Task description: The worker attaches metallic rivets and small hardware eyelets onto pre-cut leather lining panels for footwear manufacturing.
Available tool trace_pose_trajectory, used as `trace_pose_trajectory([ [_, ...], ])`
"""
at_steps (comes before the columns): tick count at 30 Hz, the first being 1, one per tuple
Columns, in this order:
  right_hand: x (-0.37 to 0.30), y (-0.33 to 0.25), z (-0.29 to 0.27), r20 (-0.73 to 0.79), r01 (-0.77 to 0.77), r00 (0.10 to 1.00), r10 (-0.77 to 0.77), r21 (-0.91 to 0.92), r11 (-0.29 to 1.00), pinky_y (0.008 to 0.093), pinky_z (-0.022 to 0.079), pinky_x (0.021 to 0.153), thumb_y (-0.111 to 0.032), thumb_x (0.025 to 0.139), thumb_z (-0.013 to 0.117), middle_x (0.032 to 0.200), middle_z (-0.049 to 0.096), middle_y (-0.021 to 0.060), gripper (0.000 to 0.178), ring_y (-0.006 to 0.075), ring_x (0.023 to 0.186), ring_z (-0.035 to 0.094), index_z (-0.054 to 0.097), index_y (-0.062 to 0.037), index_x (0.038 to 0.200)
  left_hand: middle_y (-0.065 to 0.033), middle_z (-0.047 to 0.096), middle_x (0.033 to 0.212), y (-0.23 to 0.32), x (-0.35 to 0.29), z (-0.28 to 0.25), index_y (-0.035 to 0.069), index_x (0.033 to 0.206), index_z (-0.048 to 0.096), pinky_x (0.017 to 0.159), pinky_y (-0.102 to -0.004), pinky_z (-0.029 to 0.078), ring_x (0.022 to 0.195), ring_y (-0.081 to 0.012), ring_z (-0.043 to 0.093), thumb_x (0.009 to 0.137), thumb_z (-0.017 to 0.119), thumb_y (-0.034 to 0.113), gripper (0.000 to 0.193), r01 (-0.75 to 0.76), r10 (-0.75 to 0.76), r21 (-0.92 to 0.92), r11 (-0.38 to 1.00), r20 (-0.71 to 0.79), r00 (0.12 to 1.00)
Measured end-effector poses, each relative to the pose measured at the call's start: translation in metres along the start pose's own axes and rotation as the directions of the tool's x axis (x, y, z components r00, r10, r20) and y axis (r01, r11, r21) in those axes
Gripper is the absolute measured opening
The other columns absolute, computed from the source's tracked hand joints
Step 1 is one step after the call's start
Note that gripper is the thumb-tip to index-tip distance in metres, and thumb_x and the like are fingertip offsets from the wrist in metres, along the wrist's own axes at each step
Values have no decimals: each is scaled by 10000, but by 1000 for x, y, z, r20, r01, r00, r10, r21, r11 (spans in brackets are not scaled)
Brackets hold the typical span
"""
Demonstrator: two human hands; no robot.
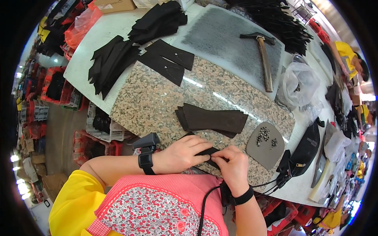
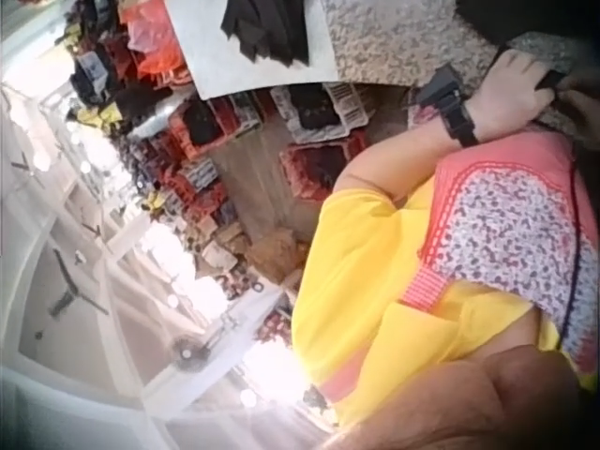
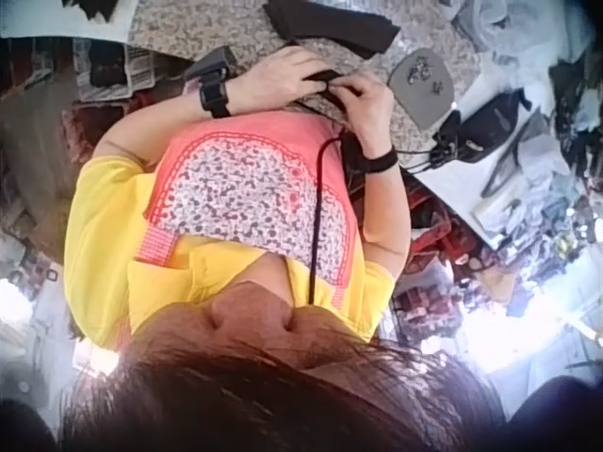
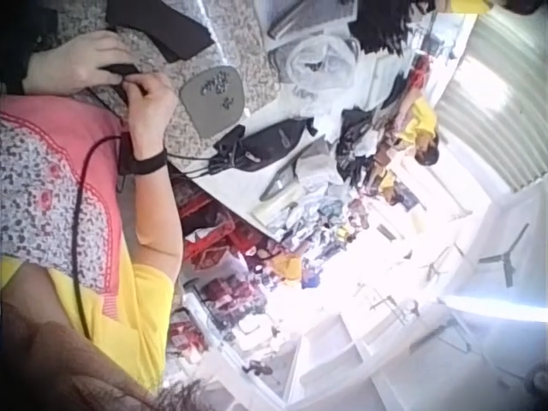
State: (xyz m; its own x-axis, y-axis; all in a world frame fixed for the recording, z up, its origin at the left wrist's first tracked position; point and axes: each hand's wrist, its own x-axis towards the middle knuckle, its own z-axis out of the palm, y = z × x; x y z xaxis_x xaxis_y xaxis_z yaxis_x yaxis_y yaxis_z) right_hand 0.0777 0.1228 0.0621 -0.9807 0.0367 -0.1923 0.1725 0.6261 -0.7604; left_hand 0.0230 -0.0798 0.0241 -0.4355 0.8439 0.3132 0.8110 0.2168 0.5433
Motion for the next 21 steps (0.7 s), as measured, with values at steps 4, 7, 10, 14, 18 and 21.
trace_pose_trajectory([
  [4, 9, -4, 0, 33, -128, 991, 126, 55, 990, 318, 485, 594, -22, 673, 759, 696, 630, 94, 159, 209, 638, 625, 690, -17, 817, -153, 546, 1275, -1, 1, -4, 55, 1058, 673, 1019, -437, 414, 1185, -299, 522, 764, 576, 144, 322, 16, -16, 15, 1000, 26, 1000],
  [7, 17, -14, -3, 83, -195, 977, 197, -33, 980, 254, 449, 549, 36, 669, 749, 665, 600, 38, 183, 103, 586, 544, 637, 7, 811, -159, 542, 1279, 0, 2, -8, 60, 1056, 677, 1041, -456, 400, 1203, -310, 512, 764, 576, 142, 320, 7, -11, 41, 999, 84, 996],
  [10, 21, -12, -3, 135, -230, 961, 240, -85, 970, 343, 494, 589, -40, 664, 772, 663, 615, 104, 211, 229, 608, 617, 611, -10, 797, -170, 540, 1277, 2, 2, -6, 66, 1061, 671, 1078, -485, 369, 1238, -336, 495, 766, 574, 143, 320, 21, -23, 54, 998, 21, 1000],
  [14, 5, -10, 0, 96, -100, 991, 94, 54, 994, 304, 501, 611, -7, 735, 732, 774, 644, 108, 156, 183, 660, 629, 634, 9, 855, -144, 592, 1181, 1, 0, -4, 40, 1017, 635, 970, -407, 446, 1115, -284, 567, 795, 571, 162, 261, -14, 3, 113, 993, 97, 995],
  [18, -30, -18, -33, -114, -105, 978, 172, 445, 889, 234, 508, 634, 37, 836, 665, 794, 647, 42, 93, 98, 681, 615, 648, 18, 925, -138, 600, 1174, 4, -7, -62, 49, 1046, 633, 909, -389, 493, 1077, -270, 593, 785, 603, 131, 275, -76, 71, 71, 995, 75, 995],
  [21, -50, -12, -63, -326, -92, 898, 295, 516, 852, 233, 503, 583, 43, 876, 603, 736, 627, 52, 71, 104, 643, 608, 618, 25, 942, -101, 624, 1144, -35, -18, -117, 92, 1037, 643, 878, -419, 495, 1017, -307, 606, 692, 736, 144, 361, 45, -37, 154, 987, -51, 998],
])
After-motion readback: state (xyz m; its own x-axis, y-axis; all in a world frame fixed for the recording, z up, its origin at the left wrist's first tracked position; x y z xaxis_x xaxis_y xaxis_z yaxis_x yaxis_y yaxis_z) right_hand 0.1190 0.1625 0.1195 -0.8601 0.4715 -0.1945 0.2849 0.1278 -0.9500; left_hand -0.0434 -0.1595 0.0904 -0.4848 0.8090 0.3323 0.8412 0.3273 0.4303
